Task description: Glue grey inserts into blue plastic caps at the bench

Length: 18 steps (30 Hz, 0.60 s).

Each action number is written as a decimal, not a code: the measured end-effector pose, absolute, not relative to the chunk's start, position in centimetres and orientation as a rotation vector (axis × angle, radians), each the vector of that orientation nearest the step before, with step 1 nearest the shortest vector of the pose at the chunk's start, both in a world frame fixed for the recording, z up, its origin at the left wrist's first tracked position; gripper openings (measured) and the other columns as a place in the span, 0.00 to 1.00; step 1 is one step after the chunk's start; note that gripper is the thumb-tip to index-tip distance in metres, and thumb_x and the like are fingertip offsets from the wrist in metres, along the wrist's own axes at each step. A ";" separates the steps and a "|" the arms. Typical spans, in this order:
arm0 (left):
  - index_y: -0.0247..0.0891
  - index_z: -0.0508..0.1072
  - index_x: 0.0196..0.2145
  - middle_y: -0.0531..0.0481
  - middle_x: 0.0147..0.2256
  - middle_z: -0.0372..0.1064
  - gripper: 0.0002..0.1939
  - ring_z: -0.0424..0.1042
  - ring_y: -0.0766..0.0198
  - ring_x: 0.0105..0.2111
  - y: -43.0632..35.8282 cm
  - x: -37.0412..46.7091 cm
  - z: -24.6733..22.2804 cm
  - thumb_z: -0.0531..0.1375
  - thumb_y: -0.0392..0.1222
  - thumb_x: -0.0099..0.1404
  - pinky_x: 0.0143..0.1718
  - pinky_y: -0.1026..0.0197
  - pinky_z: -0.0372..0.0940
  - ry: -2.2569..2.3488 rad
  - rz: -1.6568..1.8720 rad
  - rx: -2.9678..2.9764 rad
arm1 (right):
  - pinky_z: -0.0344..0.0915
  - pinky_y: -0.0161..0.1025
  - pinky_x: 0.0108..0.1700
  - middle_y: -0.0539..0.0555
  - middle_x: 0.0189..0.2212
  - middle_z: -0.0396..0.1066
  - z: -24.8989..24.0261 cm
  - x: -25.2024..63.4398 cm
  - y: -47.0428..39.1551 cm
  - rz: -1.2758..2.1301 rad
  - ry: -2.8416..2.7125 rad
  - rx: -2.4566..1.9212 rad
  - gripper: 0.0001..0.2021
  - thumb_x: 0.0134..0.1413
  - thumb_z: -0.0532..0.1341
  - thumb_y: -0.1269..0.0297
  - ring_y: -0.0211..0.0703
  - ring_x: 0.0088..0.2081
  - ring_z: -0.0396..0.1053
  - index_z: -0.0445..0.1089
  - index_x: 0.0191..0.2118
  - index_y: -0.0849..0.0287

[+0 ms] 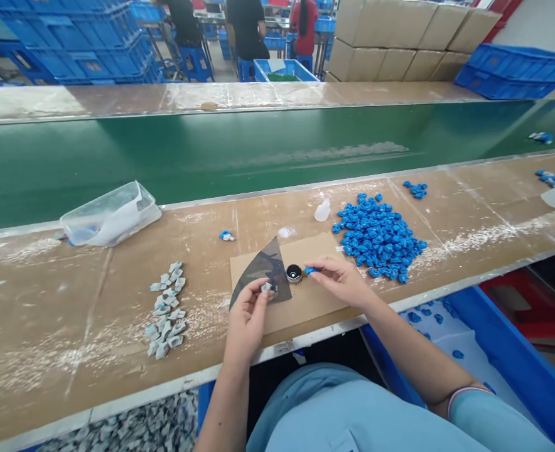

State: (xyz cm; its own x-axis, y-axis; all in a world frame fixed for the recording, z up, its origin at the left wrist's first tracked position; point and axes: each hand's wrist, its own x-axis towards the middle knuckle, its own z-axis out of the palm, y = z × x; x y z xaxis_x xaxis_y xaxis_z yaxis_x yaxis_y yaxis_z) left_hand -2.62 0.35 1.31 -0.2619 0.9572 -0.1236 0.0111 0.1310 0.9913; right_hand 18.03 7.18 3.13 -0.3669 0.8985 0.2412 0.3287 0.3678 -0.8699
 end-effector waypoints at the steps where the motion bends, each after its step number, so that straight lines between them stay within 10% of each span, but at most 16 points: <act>1: 0.38 0.73 0.42 0.46 0.37 0.73 0.18 0.74 0.62 0.35 0.2 -1.9 1.0 0.61 0.51 0.58 0.41 0.58 0.69 1.450 1.288 0.972 | 0.73 0.39 0.41 0.56 0.39 0.75 3.2 18.0 7.3 0.897 -1.933 -1.065 0.11 0.57 0.59 0.62 0.41 0.40 0.74 0.75 0.44 0.56; 18: 0.41 0.77 0.40 0.45 0.38 0.72 0.13 0.72 0.61 0.39 0.0 -1.0 0.0 0.62 0.46 0.58 0.44 0.59 0.68 1.417 1.364 1.128 | 0.71 0.39 0.46 0.54 0.39 0.77 3.7 17.4 7.8 0.655 -2.193 -1.008 0.11 0.60 0.57 0.67 0.42 0.42 0.74 0.74 0.46 0.53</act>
State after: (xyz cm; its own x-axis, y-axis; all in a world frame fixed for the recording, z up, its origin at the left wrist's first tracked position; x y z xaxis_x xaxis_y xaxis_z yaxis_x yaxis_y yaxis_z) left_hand -1.00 -0.05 -0.05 -0.2354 0.9718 0.0120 0.0490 -0.0005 0.9988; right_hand 17.36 7.77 3.73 -0.5088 0.7934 0.3340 0.4802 0.5836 -0.6548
